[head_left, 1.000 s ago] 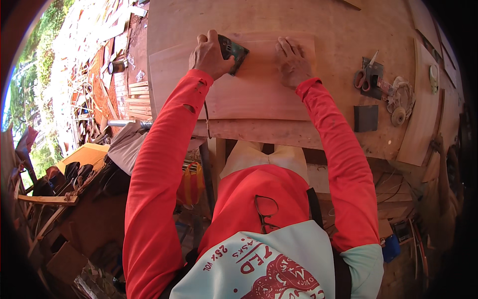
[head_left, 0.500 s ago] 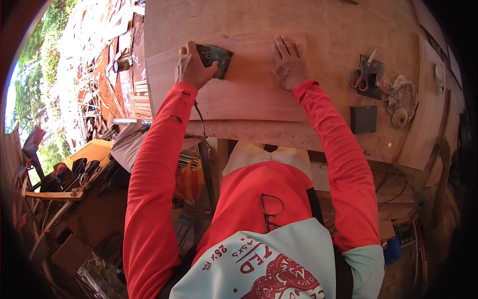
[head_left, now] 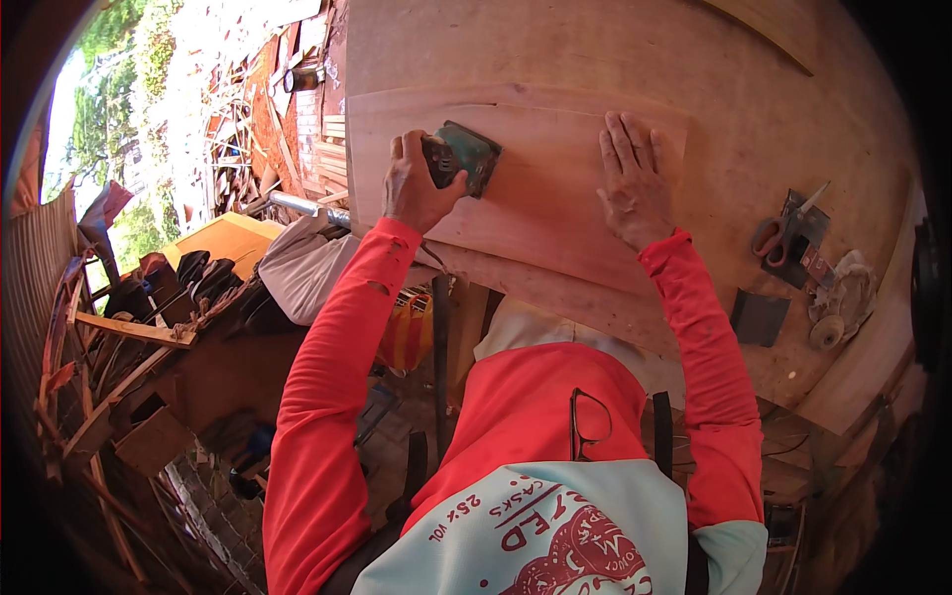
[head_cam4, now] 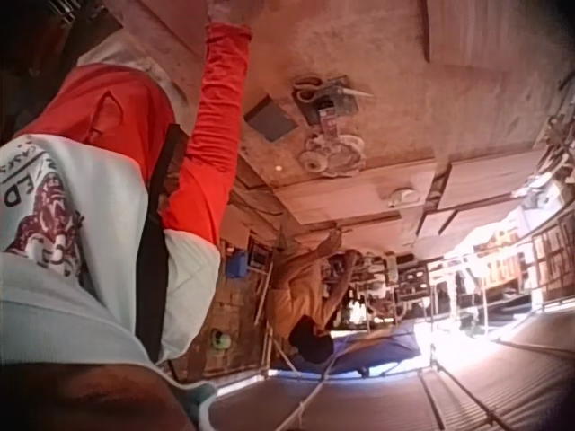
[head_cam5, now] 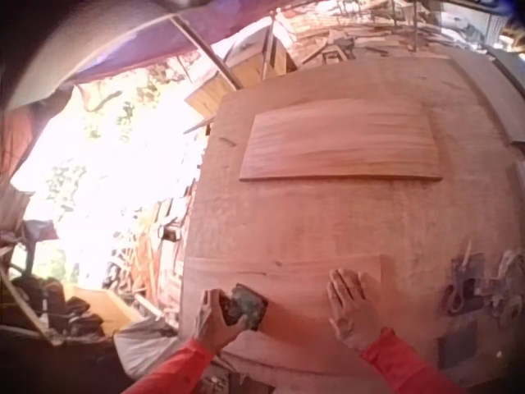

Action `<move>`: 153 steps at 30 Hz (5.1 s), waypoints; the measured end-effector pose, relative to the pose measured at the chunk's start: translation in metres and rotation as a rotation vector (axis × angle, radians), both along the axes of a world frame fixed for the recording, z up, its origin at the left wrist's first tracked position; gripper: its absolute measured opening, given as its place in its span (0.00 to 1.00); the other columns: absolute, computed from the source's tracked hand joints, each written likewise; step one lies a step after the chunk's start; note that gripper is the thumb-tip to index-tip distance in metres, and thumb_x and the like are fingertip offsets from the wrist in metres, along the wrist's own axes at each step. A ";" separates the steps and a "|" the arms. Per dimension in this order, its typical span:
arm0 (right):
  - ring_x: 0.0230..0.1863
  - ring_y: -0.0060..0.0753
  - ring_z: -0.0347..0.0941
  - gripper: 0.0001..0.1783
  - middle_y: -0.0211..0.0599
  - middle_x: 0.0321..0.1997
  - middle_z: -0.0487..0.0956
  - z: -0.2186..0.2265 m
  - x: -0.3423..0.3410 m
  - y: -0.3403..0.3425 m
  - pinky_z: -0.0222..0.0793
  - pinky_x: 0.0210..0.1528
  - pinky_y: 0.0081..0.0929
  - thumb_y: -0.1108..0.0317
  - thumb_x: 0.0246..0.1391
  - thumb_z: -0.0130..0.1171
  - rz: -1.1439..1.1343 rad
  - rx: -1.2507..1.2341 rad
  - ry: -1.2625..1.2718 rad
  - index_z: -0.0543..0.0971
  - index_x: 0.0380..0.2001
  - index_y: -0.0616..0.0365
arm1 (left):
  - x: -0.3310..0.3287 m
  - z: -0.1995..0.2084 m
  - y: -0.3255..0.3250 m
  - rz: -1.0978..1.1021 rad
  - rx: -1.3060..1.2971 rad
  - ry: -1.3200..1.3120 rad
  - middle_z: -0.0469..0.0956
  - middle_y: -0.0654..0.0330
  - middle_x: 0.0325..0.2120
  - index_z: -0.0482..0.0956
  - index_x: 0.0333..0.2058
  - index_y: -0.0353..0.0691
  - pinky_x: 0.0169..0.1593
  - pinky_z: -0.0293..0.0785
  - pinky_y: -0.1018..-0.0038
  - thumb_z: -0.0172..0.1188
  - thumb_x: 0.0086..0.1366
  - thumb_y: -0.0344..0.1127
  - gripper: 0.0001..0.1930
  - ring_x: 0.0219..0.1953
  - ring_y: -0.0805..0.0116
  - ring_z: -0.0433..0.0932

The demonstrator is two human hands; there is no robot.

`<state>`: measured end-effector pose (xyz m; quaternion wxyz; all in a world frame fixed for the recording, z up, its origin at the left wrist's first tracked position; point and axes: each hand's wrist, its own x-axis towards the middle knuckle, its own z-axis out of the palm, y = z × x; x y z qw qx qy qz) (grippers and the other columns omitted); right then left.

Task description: Sanding a piece of wood board using an orbital power sander.

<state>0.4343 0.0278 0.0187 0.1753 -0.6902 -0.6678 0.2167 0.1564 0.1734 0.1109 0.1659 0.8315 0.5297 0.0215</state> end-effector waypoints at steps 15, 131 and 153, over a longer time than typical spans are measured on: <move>0.77 0.49 0.50 0.34 0.46 0.74 0.60 0.002 -0.013 0.021 0.42 0.78 0.50 0.72 0.52 0.53 0.159 0.093 -0.011 0.67 0.64 0.68 | 0.001 0.003 0.016 0.021 -0.003 0.019 0.69 0.43 0.45 0.65 0.50 0.36 0.45 0.77 0.52 0.75 0.47 0.39 0.35 0.44 0.41 0.76; 0.41 0.60 0.81 0.28 0.54 0.48 0.74 0.068 -0.084 0.131 0.78 0.42 0.51 0.48 0.47 0.65 -0.463 0.026 -0.351 0.74 0.49 0.48 | -0.173 -0.046 -0.046 0.068 -0.200 0.058 0.66 0.51 0.60 0.75 0.57 0.48 0.56 0.71 0.51 0.62 0.55 0.34 0.28 0.60 0.43 0.66; 0.44 0.58 0.81 0.34 0.51 0.52 0.73 0.073 -0.114 0.136 0.80 0.43 0.49 0.44 0.48 0.68 -0.329 0.022 -0.357 0.72 0.54 0.46 | -0.173 -0.048 -0.051 0.077 -0.186 0.010 0.66 0.54 0.60 0.74 0.59 0.48 0.57 0.72 0.52 0.61 0.54 0.32 0.30 0.61 0.44 0.64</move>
